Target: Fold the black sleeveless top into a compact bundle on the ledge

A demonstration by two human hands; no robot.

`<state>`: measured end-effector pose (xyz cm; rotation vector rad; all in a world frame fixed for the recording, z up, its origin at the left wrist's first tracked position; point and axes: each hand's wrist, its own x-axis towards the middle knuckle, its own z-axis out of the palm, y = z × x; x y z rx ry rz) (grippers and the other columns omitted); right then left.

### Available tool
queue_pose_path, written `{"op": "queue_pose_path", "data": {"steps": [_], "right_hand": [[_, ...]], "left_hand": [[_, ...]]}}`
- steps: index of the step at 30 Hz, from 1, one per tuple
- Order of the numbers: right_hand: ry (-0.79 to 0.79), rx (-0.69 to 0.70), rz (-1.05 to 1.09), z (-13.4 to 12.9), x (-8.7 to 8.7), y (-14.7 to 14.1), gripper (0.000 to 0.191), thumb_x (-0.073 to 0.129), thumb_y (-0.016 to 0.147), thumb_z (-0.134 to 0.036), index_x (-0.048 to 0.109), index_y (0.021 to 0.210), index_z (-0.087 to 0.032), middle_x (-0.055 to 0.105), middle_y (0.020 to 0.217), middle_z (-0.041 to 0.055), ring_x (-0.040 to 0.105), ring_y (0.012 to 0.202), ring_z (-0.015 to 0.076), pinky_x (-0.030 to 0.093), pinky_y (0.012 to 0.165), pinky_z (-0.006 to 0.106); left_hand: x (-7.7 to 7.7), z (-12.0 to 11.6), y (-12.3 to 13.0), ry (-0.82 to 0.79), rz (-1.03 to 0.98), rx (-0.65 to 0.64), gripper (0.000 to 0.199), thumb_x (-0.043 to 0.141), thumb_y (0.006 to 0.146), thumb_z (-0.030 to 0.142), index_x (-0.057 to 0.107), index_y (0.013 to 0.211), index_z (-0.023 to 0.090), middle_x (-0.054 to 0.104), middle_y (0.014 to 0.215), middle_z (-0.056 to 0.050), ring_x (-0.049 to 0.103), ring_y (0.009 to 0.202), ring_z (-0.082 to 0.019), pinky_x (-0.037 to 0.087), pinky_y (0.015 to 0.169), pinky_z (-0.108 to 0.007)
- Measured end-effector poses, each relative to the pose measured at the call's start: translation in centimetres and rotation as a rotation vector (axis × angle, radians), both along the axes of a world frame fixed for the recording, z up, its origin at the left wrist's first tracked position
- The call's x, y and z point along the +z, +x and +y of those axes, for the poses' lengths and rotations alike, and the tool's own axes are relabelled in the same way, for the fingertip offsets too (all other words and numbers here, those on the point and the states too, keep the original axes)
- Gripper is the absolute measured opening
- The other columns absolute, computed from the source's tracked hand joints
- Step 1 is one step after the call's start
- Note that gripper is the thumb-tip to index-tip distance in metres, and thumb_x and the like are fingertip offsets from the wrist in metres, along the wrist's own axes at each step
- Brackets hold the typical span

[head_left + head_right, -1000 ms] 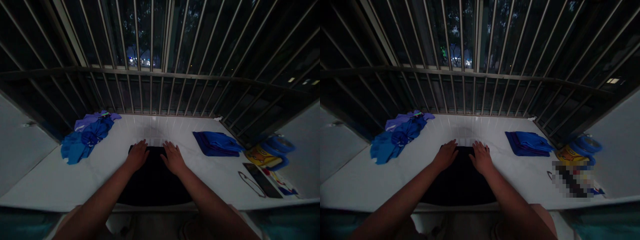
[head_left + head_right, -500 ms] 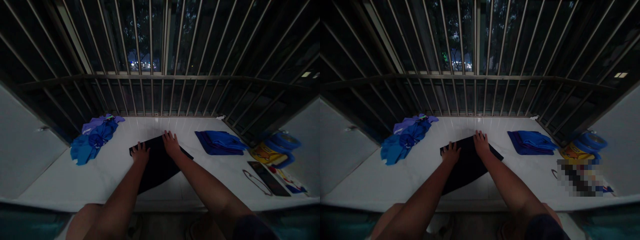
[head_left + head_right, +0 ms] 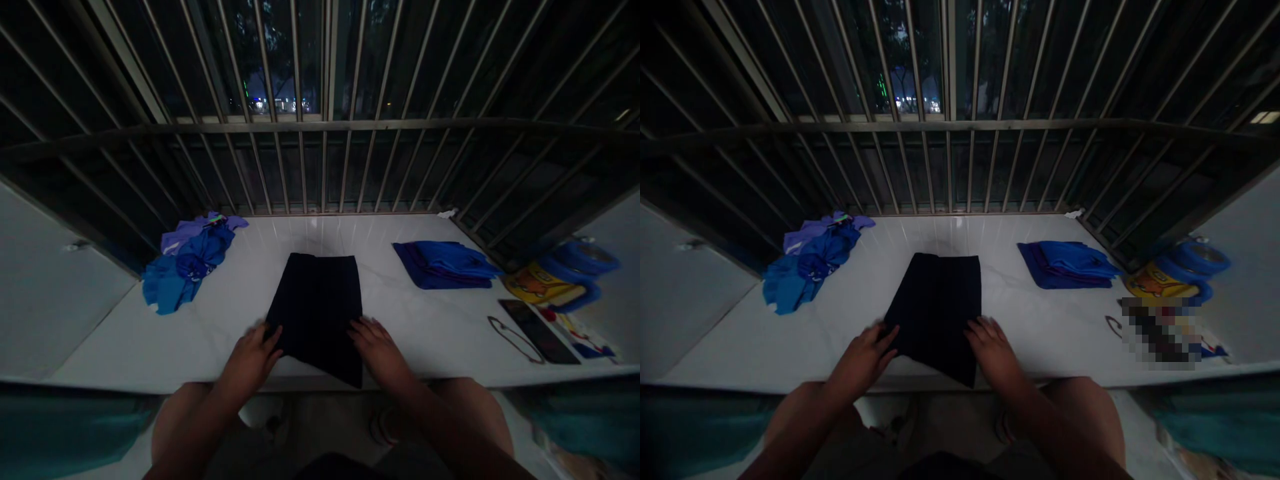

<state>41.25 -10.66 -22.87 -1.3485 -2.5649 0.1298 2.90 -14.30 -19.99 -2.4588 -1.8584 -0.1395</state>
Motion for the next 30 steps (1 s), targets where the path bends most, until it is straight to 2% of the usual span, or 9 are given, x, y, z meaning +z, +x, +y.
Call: {"op": "queue_pose_path", "data": {"steps": [2, 6, 9, 12, 17, 21, 25, 28, 30], "right_hand": [[-0.014, 0.024, 0.022, -1.8, 0.1, 1.5, 0.046, 0.069, 0.105, -0.028, 0.068, 0.150, -0.025, 0.069, 0.154, 0.0118, 0.062, 0.144, 0.0311, 0.044, 0.127, 0.054], [0.000, 0.216, 0.015, -5.3, -1.1, 2.1, 0.087, 0.090, 0.087, -0.054, 0.056, 0.163, -0.026, 0.064, 0.160, 0.0131, 0.058, 0.147, 0.0355, 0.040, 0.129, 0.057], [0.131, 0.253, 0.041, -5.7, -2.5, 2.3, 0.055, 0.081, 0.099, -0.035, 0.066, 0.152, -0.029, 0.071, 0.152, 0.0093, 0.062, 0.143, 0.0316, 0.042, 0.126, 0.054], [0.136, 0.249, 0.152, -4.2, -2.1, 2.5, 0.028, 0.065, 0.107, -0.020, 0.076, 0.131, -0.029, 0.081, 0.134, 0.0055, 0.072, 0.127, 0.0250, 0.052, 0.113, 0.044], [-0.223, -0.113, 0.282, -1.3, 2.1, 0.9, 0.023, 0.055, 0.113, -0.034, 0.077, 0.109, -0.026, 0.082, 0.101, 0.0053, 0.077, 0.095, 0.0225, 0.056, 0.086, 0.032], [-0.356, -0.378, 0.108, 0.2, 4.2, -1.2, 0.025, 0.059, 0.111, -0.042, 0.074, 0.099, -0.026, 0.079, 0.086, 0.0056, 0.076, 0.081, 0.0251, 0.051, 0.072, 0.033], [-0.257, -0.473, 0.120, 0.3, 3.7, -2.4, 0.029, 0.067, 0.105, -0.032, 0.070, 0.132, -0.022, 0.080, 0.111, 0.0128, 0.077, 0.099, 0.0294, 0.057, 0.084, 0.037], [-0.112, -0.297, 0.190, -0.3, 2.6, -2.3, 0.042, 0.061, 0.103, -0.018, 0.069, 0.143, -0.026, 0.073, 0.139, 0.0137, 0.070, 0.124, 0.0303, 0.055, 0.106, 0.043], [-0.098, -0.203, 0.195, -0.7, 2.2, -2.0, 0.039, 0.058, 0.103, -0.017, 0.074, 0.137, -0.028, 0.074, 0.137, 0.0122, 0.069, 0.125, 0.0313, 0.054, 0.109, 0.047]], "left_hand": [[-1.5, -2.6, -0.1, 0.096, -0.031, -0.149, 0.049, 0.064, 0.106, 0.033, 0.066, 0.154, 0.030, 0.064, 0.158, -0.014, 0.065, 0.139, -0.035, 0.053, 0.115, -0.052], [-3.3, -4.1, 1.7, 0.161, -0.086, -0.344, 0.053, 0.065, 0.106, 0.030, 0.060, 0.158, 0.030, 0.062, 0.164, -0.008, 0.058, 0.150, -0.030, 0.042, 0.128, -0.052], [-3.5, -3.4, 3.6, 0.122, -0.109, -0.298, 0.052, 0.070, 0.104, 0.032, 0.062, 0.155, 0.027, 0.069, 0.155, -0.010, 0.064, 0.140, -0.030, 0.048, 0.121, -0.051], [-2.9, -2.6, 4.8, 0.058, -0.156, -0.229, 0.048, 0.078, 0.100, 0.037, 0.068, 0.146, 0.027, 0.073, 0.146, -0.011, 0.068, 0.131, -0.032, 0.053, 0.112, -0.050], [-1.4, -1.4, 5.2, -0.043, -0.280, -0.179, 0.023, 0.075, 0.102, 0.038, 0.078, 0.122, 0.026, 0.076, 0.132, -0.010, 0.071, 0.118, -0.030, 0.056, 0.099, -0.047], [-0.5, -0.1, 5.9, -0.100, -0.329, -0.079, 0.013, 0.067, 0.106, 0.032, 0.078, 0.105, 0.024, 0.078, 0.114, -0.007, 0.072, 0.104, -0.027, 0.055, 0.091, -0.043], [-0.2, 0.2, 6.6, -0.093, -0.323, -0.043, 0.028, 0.065, 0.105, 0.021, 0.076, 0.129, 0.028, 0.077, 0.122, -0.007, 0.072, 0.111, -0.028, 0.055, 0.095, -0.043], [-0.5, -0.4, 6.6, -0.076, -0.271, -0.133, 0.047, 0.063, 0.102, 0.012, 0.074, 0.141, 0.036, 0.076, 0.130, -0.007, 0.071, 0.115, -0.028, 0.054, 0.098, -0.044], [-0.8, -1.0, 6.5, -0.060, -0.263, -0.145, 0.046, 0.063, 0.103, 0.013, 0.075, 0.140, 0.037, 0.076, 0.130, -0.007, 0.070, 0.115, -0.028, 0.054, 0.098, -0.044]]}}
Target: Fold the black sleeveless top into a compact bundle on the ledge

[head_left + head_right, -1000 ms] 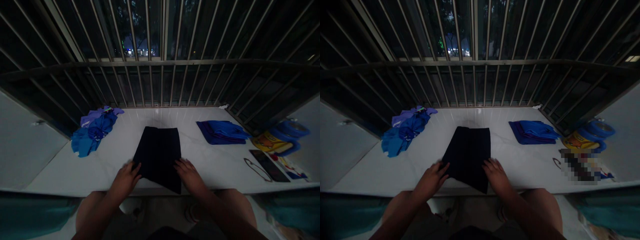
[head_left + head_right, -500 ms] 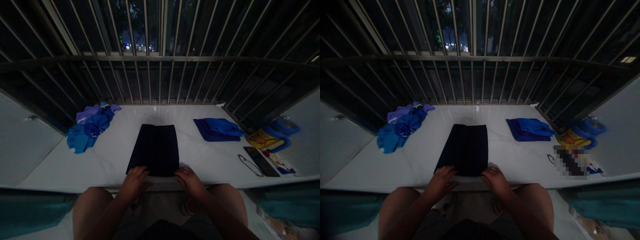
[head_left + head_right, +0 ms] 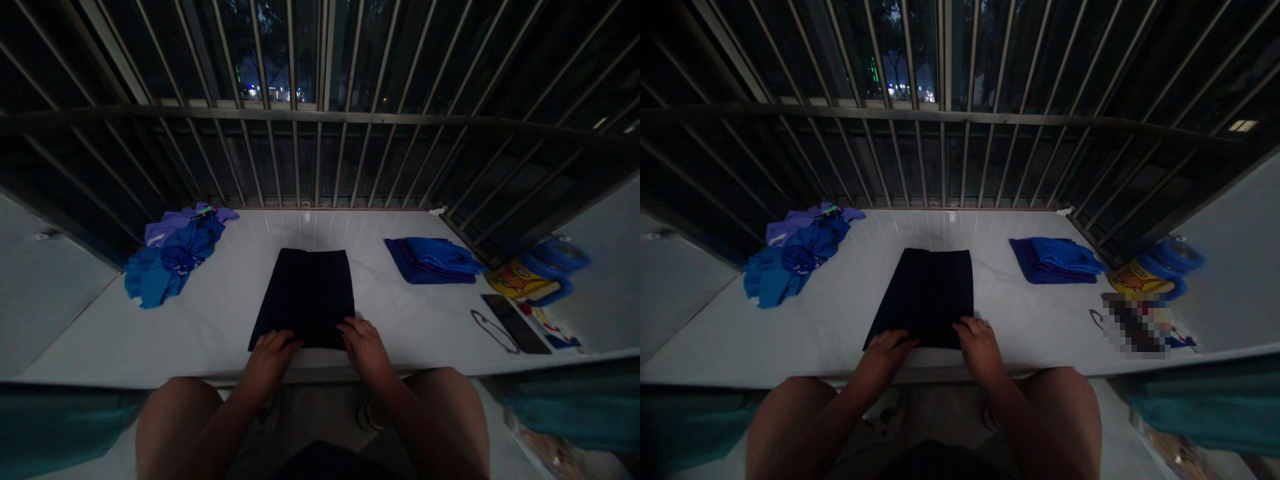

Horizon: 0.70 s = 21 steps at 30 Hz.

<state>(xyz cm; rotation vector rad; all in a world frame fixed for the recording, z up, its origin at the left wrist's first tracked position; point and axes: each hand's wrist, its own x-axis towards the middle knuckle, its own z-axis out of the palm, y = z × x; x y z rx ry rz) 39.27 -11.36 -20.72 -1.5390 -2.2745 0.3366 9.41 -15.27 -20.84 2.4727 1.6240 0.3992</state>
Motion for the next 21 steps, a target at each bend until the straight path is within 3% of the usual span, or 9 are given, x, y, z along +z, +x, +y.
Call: {"op": "queue_pose_path", "data": {"steps": [4, 8, 14, 16, 21], "right_hand": [[-0.066, 0.012, 0.101, -0.4, 0.5, 0.7, 0.024, 0.061, 0.106, -0.026, 0.078, 0.124, -0.025, 0.080, 0.114, 0.0103, 0.071, 0.109, 0.0290, 0.055, 0.101, 0.045], [-0.188, 0.074, 0.197, -0.1, 1.9, 1.0, 0.018, 0.064, 0.107, -0.026, 0.076, 0.093, -0.026, 0.078, 0.097, 0.0036, 0.071, 0.096, 0.0226, 0.054, 0.090, 0.035], [-0.262, 0.033, 0.044, 0.3, 2.0, 0.6, 0.012, 0.069, 0.103, -0.021, 0.074, 0.093, -0.024, 0.077, 0.097, 0.0030, 0.072, 0.097, 0.0230, 0.052, 0.090, 0.034], [-0.236, 0.001, 0.039, 0.2, 1.6, 0.5, 0.010, 0.069, 0.103, -0.019, 0.075, 0.098, -0.025, 0.077, 0.100, 0.0037, 0.072, 0.097, 0.0231, 0.053, 0.088, 0.033], [-0.058, -0.028, -0.033, -0.3, 0.2, 0.8, 0.015, 0.066, 0.104, -0.017, 0.077, 0.109, -0.025, 0.076, 0.111, 0.0087, 0.069, 0.106, 0.0277, 0.053, 0.096, 0.039]], "left_hand": [[-0.6, -0.2, -0.2, -0.009, -0.104, 0.065, 0.039, 0.063, 0.106, 0.024, 0.073, 0.143, 0.030, 0.075, 0.132, -0.011, 0.071, 0.119, -0.030, 0.058, 0.101, -0.047], [-0.1, 1.2, -0.7, -0.111, -0.260, 0.095, 0.039, 0.068, 0.100, 0.023, 0.074, 0.139, 0.027, 0.075, 0.127, -0.010, 0.073, 0.117, -0.028, 0.061, 0.103, -0.044], [2.4, 3.5, -2.8, -0.332, -0.359, 0.025, 0.014, 0.066, 0.099, 0.022, 0.079, 0.097, 0.025, 0.078, 0.101, -0.004, 0.076, 0.095, -0.021, 0.061, 0.087, -0.033], [3.1, 3.6, -3.7, -0.283, -0.339, 0.015, 0.015, 0.065, 0.101, 0.024, 0.079, 0.096, 0.026, 0.079, 0.101, -0.004, 0.076, 0.097, -0.022, 0.061, 0.089, -0.034], [2.9, 2.2, -5.1, -0.045, -0.238, -0.061, 0.025, 0.064, 0.106, 0.029, 0.080, 0.126, 0.029, 0.080, 0.128, -0.007, 0.074, 0.119, -0.025, 0.060, 0.106, -0.042]]}}
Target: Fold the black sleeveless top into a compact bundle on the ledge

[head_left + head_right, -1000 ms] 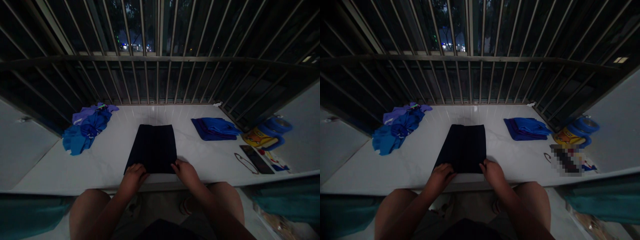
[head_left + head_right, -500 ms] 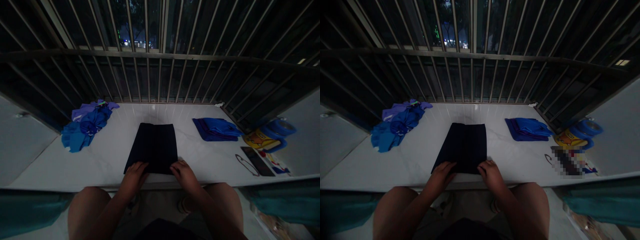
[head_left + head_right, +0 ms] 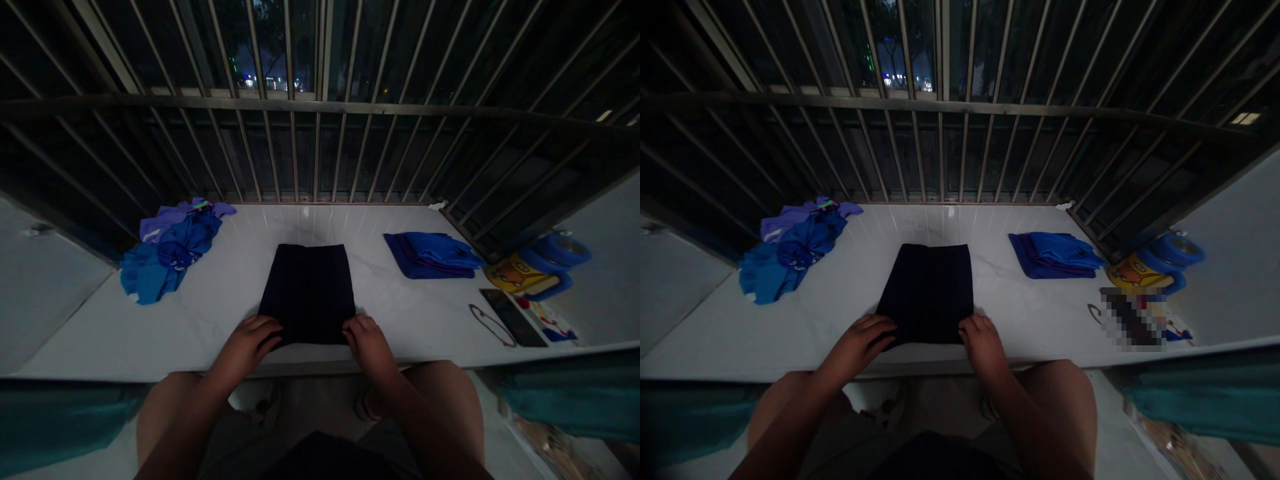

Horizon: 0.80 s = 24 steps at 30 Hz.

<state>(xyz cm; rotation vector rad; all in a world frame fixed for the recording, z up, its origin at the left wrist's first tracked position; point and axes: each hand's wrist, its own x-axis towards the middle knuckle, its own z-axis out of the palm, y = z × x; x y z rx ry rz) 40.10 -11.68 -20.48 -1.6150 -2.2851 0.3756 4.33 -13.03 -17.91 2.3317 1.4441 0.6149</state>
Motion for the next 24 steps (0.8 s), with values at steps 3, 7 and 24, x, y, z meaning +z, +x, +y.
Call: {"op": "queue_pose_path", "data": {"steps": [3, 7, 24], "right_hand": [[0.035, 0.079, -0.054, -0.2, -0.8, 0.4, 0.021, 0.061, 0.107, -0.017, 0.079, 0.114, -0.026, 0.078, 0.111, 0.0082, 0.069, 0.106, 0.0289, 0.052, 0.099, 0.042], [0.028, 0.062, -0.020, -0.1, -0.9, 0.4, 0.022, 0.060, 0.108, -0.018, 0.079, 0.116, -0.027, 0.079, 0.110, 0.0081, 0.069, 0.107, 0.0282, 0.053, 0.099, 0.041], [0.000, -0.260, 0.089, 7.3, 1.4, 0.3, 0.034, 0.057, 0.108, -0.037, 0.071, 0.131, -0.016, 0.074, 0.130, 0.0183, 0.070, 0.120, 0.0324, 0.054, 0.109, 0.043]], "left_hand": [[-1.3, -1.6, 1.2, 0.089, 0.132, -0.091, 0.046, 0.059, 0.107, 0.018, 0.070, 0.148, 0.033, 0.073, 0.150, -0.006, 0.068, 0.137, -0.027, 0.055, 0.116, -0.046], [-3.2, -2.6, 3.7, 0.092, 0.258, -0.121, 0.063, 0.057, 0.104, 0.008, 0.061, 0.158, 0.039, 0.065, 0.162, -0.004, 0.059, 0.150, -0.026, 0.046, 0.127, -0.051], [3.2, 5.7, -6.7, -0.230, -0.017, 0.099, 0.035, 0.052, 0.100, 0.029, 0.083, 0.116, 0.031, 0.084, 0.122, -0.002, 0.078, 0.114, -0.022, 0.062, 0.106, -0.037]]}}
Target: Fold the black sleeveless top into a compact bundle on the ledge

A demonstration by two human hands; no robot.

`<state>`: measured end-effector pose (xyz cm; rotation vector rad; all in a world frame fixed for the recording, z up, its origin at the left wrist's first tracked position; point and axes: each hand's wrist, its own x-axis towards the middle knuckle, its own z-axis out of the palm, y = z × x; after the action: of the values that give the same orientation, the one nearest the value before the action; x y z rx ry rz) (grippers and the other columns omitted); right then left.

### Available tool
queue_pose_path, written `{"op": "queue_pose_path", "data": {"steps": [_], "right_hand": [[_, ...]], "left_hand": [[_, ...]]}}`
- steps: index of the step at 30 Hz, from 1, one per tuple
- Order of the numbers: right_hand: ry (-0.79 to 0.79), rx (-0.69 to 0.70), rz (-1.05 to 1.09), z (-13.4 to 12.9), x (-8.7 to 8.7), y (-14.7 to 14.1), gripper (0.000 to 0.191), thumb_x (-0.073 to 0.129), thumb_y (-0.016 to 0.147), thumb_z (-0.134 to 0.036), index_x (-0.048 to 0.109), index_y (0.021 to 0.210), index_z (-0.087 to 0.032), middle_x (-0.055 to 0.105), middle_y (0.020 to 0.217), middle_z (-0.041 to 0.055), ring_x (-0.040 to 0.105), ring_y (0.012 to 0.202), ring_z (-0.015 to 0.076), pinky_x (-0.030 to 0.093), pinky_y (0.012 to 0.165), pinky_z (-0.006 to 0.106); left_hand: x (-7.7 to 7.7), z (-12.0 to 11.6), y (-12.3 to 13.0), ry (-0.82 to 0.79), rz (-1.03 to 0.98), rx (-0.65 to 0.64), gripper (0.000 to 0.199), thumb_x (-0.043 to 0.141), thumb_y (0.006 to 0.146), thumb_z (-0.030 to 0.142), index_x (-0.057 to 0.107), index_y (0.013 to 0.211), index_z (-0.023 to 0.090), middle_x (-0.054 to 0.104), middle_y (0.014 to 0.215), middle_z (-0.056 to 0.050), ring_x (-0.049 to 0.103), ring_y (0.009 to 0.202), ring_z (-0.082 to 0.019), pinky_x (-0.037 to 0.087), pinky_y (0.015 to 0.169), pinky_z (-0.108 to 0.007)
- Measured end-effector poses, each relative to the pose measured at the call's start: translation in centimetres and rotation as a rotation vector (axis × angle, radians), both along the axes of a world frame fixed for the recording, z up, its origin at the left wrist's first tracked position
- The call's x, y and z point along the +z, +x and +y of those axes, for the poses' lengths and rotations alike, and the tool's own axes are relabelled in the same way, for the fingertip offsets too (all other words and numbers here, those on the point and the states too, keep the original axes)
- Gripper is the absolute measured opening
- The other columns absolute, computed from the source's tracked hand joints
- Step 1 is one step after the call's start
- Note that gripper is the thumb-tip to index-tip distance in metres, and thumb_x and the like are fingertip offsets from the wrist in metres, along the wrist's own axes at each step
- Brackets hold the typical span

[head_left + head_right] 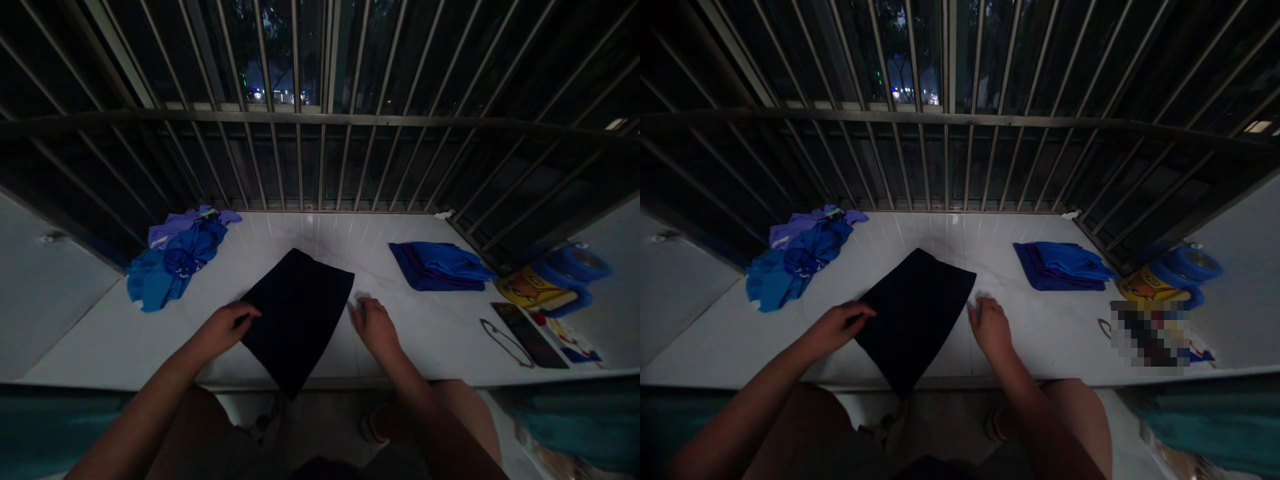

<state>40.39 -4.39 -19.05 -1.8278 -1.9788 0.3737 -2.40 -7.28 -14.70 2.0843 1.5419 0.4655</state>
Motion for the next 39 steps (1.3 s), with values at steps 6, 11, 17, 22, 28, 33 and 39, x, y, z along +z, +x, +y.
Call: {"op": "queue_pose_path", "data": {"steps": [6, 11, 17, 22, 28, 33, 39], "right_hand": [[-0.132, -0.273, -0.132, 8.4, 1.1, -2.5, 0.060, 0.056, 0.109, -0.054, 0.062, 0.147, -0.007, 0.064, 0.142, 0.0314, 0.066, 0.129, 0.0421, 0.055, 0.100, 0.050], [-0.132, -0.254, -0.134, 11.7, 0.6, -3.4, 0.033, 0.065, 0.106, -0.042, 0.073, 0.127, -0.016, 0.072, 0.128, 0.0223, 0.070, 0.119, 0.0349, 0.056, 0.092, 0.043], [-0.034, -0.121, -0.117, 11.9, -0.8, -2.0, 0.016, 0.064, 0.106, -0.028, 0.074, 0.116, -0.019, 0.075, 0.121, 0.0130, 0.069, 0.114, 0.0260, 0.053, 0.096, 0.034], [0.036, 0.017, -0.124, 11.4, -1.7, -0.3, 0.018, 0.064, 0.104, -0.018, 0.073, 0.119, -0.021, 0.077, 0.115, 0.0087, 0.070, 0.109, 0.0235, 0.053, 0.096, 0.032], [0.107, 0.266, -0.217, 11.2, -2.0, 2.0, 0.017, 0.064, 0.106, -0.016, 0.079, 0.112, -0.021, 0.079, 0.112, 0.0095, 0.069, 0.109, 0.0263, 0.053, 0.101, 0.036], [0.146, 0.400, -0.285, 10.5, -2.2, 3.5, 0.022, 0.062, 0.107, -0.015, 0.082, 0.115, -0.020, 0.081, 0.118, 0.0104, 0.070, 0.112, 0.0267, 0.055, 0.103, 0.038], [0.147, 0.386, -0.337, 8.8, -2.5, 3.7, 0.035, 0.054, 0.111, -0.019, 0.077, 0.137, -0.020, 0.077, 0.138, 0.0119, 0.070, 0.123, 0.0270, 0.056, 0.108, 0.042]], "left_hand": [[1.8, 12.7, 9.0, 0.082, 0.242, -0.052, 0.043, 0.044, 0.104, 0.017, 0.080, 0.127, 0.022, 0.081, 0.130, -0.006, 0.074, 0.123, -0.021, 0.055, 0.112, -0.032], [-0.1, 21.6, 14.1, 0.092, 0.333, -0.024, 0.041, 0.055, 0.099, 0.010, 0.079, 0.130, 0.019, 0.077, 0.135, -0.013, 0.072, 0.125, -0.026, 0.053, 0.112, -0.036], [-3.4, 24.7, 15.4, 0.111, 0.366, -0.031, 0.030, 0.067, 0.096, 0.014, 0.081, 0.121, 0.020, 0.076, 0.122, -0.014, 0.073, 0.115, -0.028, 0.056, 0.103, -0.037], [-5.7, 23.7, 15.9, 0.214, 0.300, -0.055, 0.038, 0.052, 0.103, 0.011, 0.079, 0.128, 0.021, 0.072, 0.132, -0.015, 0.068, 0.124, -0.027, 0.052, 0.112, -0.040], [-6.2, 24.4, 15.5, 0.271, 0.239, -0.102, 0.045, 0.050, 0.100, 0.005, 0.082, 0.128, 0.023, 0.073, 0.136, -0.011, 0.066, 0.129, -0.025, 0.050, 0.118, -0.037], [-6.1, 25.6, 15.6, 0.282, 0.234, -0.107, 0.045, 0.051, 0.099, 0.004, 0.084, 0.124, 0.022, 0.073, 0.134, -0.011, 0.070, 0.123, -0.025, 0.055, 0.113, -0.037], [-5.4, 26.8, 16.5, 0.296, 0.228, -0.089, 0.043, 0.051, 0.101, 0.006, 0.078, 0.132, 0.018, 0.071, 0.137, -0.014, 0.074, 0.120, -0.025, 0.057, 0.112, -0.039]]}}
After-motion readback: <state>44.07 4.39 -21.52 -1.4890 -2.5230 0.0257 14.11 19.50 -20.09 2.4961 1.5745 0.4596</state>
